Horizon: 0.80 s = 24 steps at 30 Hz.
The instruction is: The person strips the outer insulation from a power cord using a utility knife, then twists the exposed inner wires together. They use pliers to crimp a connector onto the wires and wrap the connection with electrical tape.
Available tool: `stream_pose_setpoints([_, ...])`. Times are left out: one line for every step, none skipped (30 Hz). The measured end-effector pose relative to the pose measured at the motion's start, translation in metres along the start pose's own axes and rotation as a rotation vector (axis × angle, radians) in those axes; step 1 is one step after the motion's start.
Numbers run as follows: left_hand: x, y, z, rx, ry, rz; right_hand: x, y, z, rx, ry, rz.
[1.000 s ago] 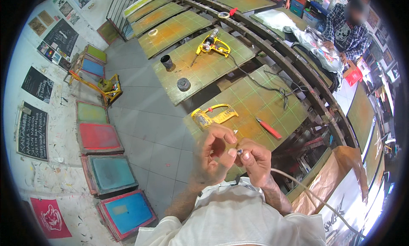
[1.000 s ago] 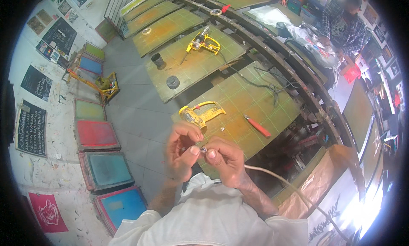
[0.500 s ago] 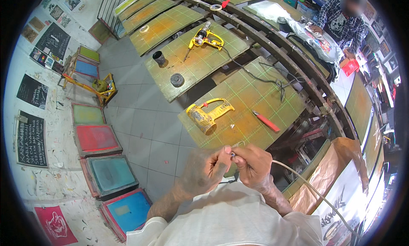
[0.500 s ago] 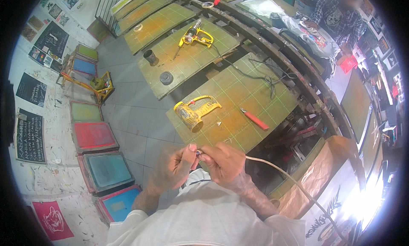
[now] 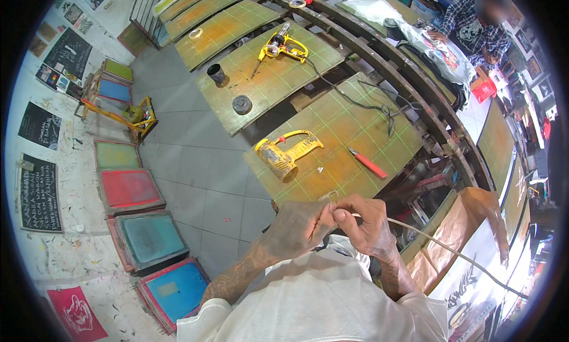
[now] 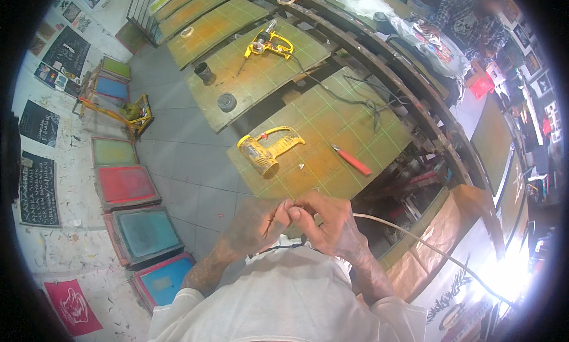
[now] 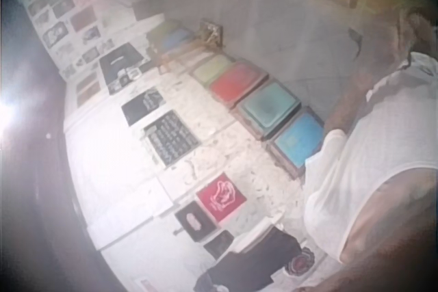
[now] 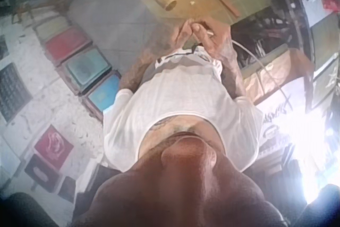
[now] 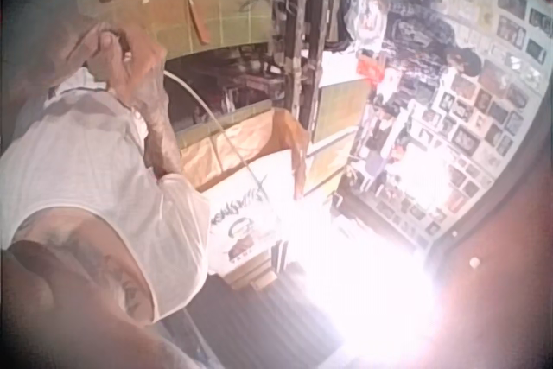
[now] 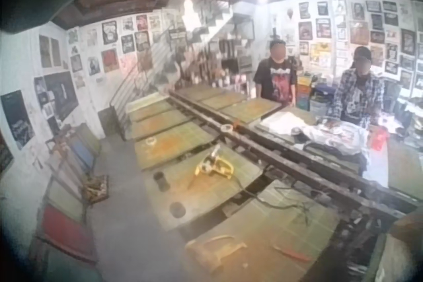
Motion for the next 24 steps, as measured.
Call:
stream_pose_setpoints([0.001,0.002,0.002,0.017,0.002,-0.009,-0.001,0.0,0.0,-0.049,-0.002,-0.003])
stream_pose_setpoints([0.002,0.004,0.003,0.022,0.004,-0.013,-0.001,0.0,-0.001,-0.098,-0.003,-0.007])
stream_pose_setpoints([0.002,0.006,0.004,0.026,0.005,-0.016,-0.002,0.001,0.0,-0.156,-0.023,-0.029])
stream_pose_setpoints([0.002,0.008,0.005,0.014,-0.018,-0.028,-0.002,0.002,0.0,-0.214,-0.045,-0.051])
stream_pose_setpoints([0.002,0.011,0.006,0.002,-0.04,-0.043,-0.003,0.004,0.0,-0.274,-0.07,-0.073])
stream_pose_setpoints([0.002,0.015,0.006,-0.009,-0.064,-0.056,-0.002,0.006,-0.001,-0.269,-0.066,-0.114])
stream_pose_setpoints([0.002,0.017,0.005,0.012,-0.037,-0.117,-0.003,0.008,-0.003,-0.264,-0.059,-0.155])
stream_pose_setpoints([0.003,0.02,0.004,0.031,-0.01,-0.181,-0.004,0.009,-0.004,-0.249,-0.045,-0.207])
stream_pose_setpoints([0.004,0.023,0.003,0.034,0.013,-0.238,-0.006,0.012,-0.006,-0.22,-0.022,-0.248])
stream_pose_setpoints([0.003,0.026,0.003,0.06,0.009,-0.275,-0.008,0.013,-0.008,-0.18,0.01,-0.301])
stream_pose_setpoints([0.002,0.03,0.004,0.069,-0.001,-0.306,-0.011,0.015,-0.011,-0.138,0.051,-0.339])
stream_pose_setpoints([0.001,0.033,0.005,0.08,-0.009,-0.338,-0.013,0.016,-0.015,-0.095,0.111,-0.341])
stream_pose_setpoints([0.001,0.035,0.006,0.074,0.009,-0.37,-0.013,0.018,-0.019,-0.051,0.171,-0.331])
stream_pose_setpoints([0.0,0.036,0.008,0.068,0.023,-0.397,-0.014,0.02,-0.023,-0.003,0.233,-0.342])
stream_pose_setpoints([-0.001,0.037,0.01,0.06,0.027,-0.419,-0.014,0.022,-0.025,0.068,0.253,-0.34])
stream_pose_setpoints([-0.002,0.038,0.012,0.085,0.04,-0.424,-0.014,0.023,-0.027,0.137,0.262,-0.359])
stream_pose_setpoints([-0.002,0.038,0.015,0.109,0.045,-0.427,-0.013,0.024,-0.029,0.192,0.281,-0.376])
stream_pose_setpoints([-0.003,0.038,0.017,0.132,0.047,-0.429,-0.012,0.025,-0.028,0.189,0.272,-0.367])
stream_pose_setpoints([-0.004,0.037,0.02,0.134,0.025,-0.422,-0.011,0.026,-0.027,0.175,0.277,-0.359])
stream_pose_setpoints([-0.005,0.036,0.023,0.137,0.002,-0.413,-0.01,0.027,-0.025,0.162,0.284,-0.352])
stream_pose_setpoints([-0.006,0.035,0.024,0.117,-0.005,-0.408,-0.01,0.027,-0.023,0.163,0.286,-0.327])
stream_pose_setpoints([-0.007,0.033,0.026,0.087,-0.076,-0.39,-0.009,0.027,-0.021,0.163,0.285,-0.3])
stream_pose_setpoints([-0.009,0.03,0.028,0.037,-0.13,-0.378,-0.009,0.027,-0.018,0.164,0.284,-0.273])
stream_pose_setpoints([-0.011,0.028,0.028,-0.012,-0.184,-0.367,-0.008,0.027,-0.015,0.15,0.231,-0.264])
Point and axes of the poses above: each hand's wrist, its own x-axis towards the middle knuckle, its own y-axis out of the palm, z = x × y, the point moved 4 cm from there along x, towards the middle knuckle, and after that the axes turned 2 degrees about y, right-handed, at the moved point
